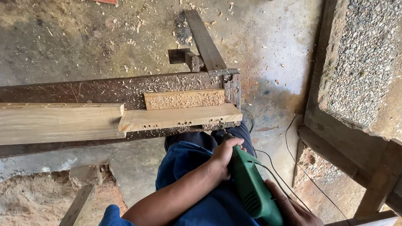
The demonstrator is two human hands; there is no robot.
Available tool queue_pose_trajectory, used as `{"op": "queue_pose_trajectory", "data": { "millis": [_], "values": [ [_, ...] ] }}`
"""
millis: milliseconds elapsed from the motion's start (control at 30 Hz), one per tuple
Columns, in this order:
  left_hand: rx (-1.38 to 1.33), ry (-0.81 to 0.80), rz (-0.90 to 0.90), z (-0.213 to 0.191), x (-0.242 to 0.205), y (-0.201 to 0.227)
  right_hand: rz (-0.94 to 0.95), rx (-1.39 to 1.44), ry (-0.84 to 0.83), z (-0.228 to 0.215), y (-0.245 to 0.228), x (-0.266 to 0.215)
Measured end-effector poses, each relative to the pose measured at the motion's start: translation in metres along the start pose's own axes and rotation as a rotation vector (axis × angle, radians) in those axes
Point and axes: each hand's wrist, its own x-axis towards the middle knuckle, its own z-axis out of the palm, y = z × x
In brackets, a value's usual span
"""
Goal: The person sits on the floor, picks up a chisel and mallet, then uses a corded electric drill to bore a row of holes along the edge of a marked wooden board resting on a low bench and their lap, brushing away shavings between holes.
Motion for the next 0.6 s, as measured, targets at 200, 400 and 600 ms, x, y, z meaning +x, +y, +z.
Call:
{"op": "queue_pose_trajectory", "data": {
  "millis": [200, 400, 600],
  "values": [
    [0.005, -0.005, -0.015, 0.002, -0.001, 0.002, 0.190, -0.014, -0.119, -0.010, -0.011, 0.005],
    [-0.017, -0.003, -0.026, 0.003, -0.004, 0.002, 0.042, -0.014, -0.013, -0.020, -0.020, 0.011],
    [0.090, -0.070, 0.000, 0.039, -0.084, 0.016, 0.144, -0.059, -0.140, -0.042, -0.033, 0.026]
  ]
}}
